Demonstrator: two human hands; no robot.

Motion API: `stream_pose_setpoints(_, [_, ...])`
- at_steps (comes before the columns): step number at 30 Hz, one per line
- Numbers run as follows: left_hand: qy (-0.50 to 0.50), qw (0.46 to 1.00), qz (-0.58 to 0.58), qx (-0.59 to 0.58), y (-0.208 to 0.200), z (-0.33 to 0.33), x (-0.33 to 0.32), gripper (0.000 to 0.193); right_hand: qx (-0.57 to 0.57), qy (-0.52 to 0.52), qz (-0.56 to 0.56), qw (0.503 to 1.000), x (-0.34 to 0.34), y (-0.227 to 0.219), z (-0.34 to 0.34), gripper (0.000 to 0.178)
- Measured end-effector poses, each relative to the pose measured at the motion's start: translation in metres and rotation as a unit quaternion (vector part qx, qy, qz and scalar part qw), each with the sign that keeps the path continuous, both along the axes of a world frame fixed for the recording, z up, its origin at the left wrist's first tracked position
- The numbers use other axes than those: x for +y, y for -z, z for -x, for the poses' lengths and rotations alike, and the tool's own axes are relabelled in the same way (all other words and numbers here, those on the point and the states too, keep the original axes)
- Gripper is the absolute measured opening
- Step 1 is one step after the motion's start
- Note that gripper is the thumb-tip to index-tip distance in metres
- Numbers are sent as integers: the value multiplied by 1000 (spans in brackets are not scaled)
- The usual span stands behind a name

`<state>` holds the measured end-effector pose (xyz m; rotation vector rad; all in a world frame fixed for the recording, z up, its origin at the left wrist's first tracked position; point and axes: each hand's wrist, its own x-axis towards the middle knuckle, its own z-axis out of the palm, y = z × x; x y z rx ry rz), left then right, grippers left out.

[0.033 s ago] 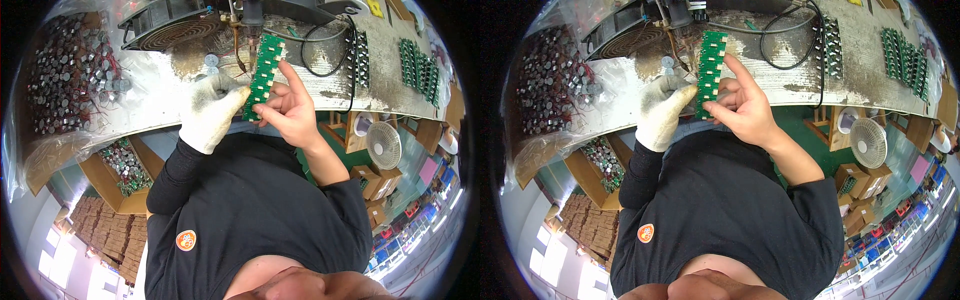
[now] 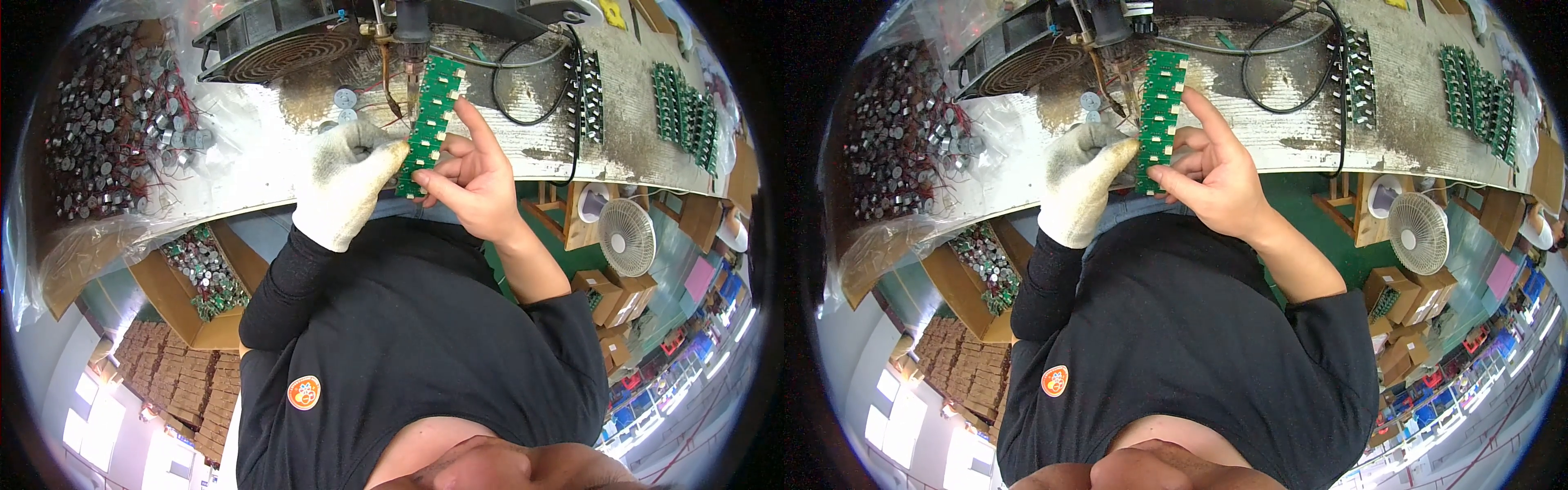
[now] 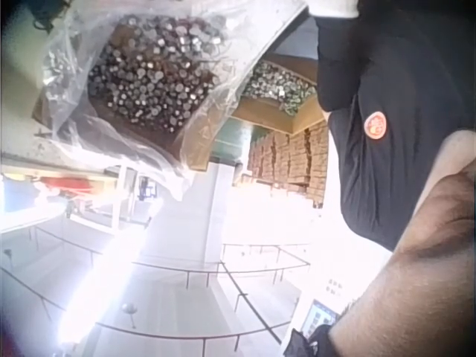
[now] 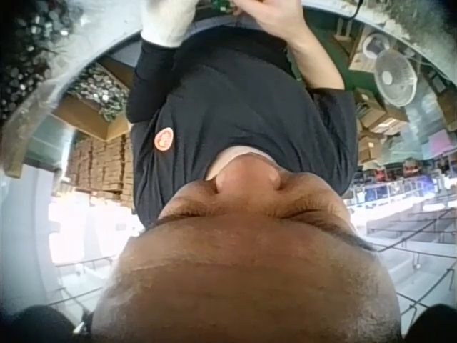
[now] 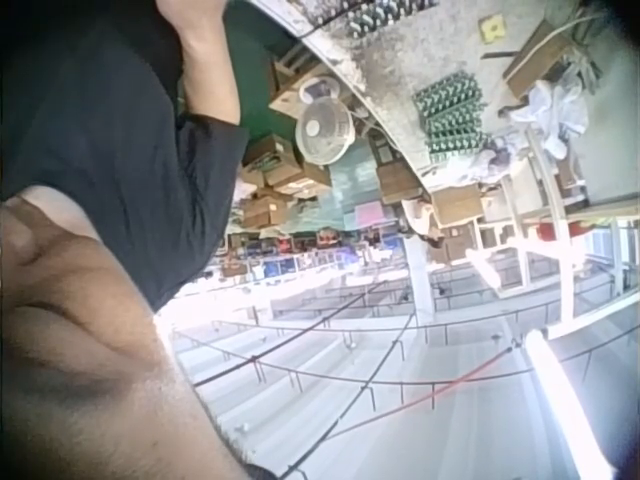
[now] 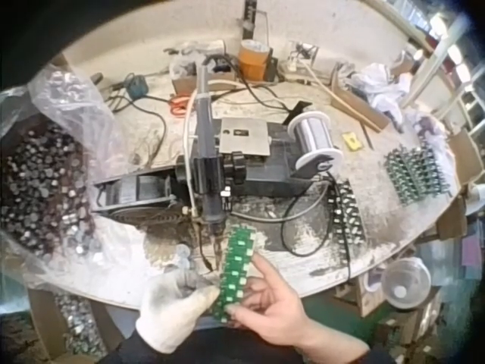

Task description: The person solders electronic components onto printed circuit boards using a specialized soldering machine.

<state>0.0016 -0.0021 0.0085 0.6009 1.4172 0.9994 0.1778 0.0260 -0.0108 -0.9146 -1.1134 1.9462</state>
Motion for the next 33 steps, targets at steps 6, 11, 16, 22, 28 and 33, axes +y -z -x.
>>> stream_pose_setpoints(6, [-34,999,-4,-28,-2,-4,1,13,3,-2,7,1000,-1,0,-1,86])
stream_pose_setpoints(11, [-43,998,1,-39,-3,-4,2,13,4,-8,11,1000,-2,-3,0,86])
stream_pose_setpoints(16, [-27,1000,-2,-10,1,-4,4,15,18,-7,7,1000,-3,0,0,86])
stream_pose_setpoints(22, [-44,999,3,-5,-1,-5,5,15,15,-6,3,1000,-1,-2,0,85])
stream_pose_setpoints(28, [-43,999,5,-27,3,-6,4,17,8,-5,12,1000,0,-1,1,85])
stream_pose_setpoints(33, [-36,999,7,-10,8,-8,0,17,-7,2,10,1000,-5,-1,0,85])
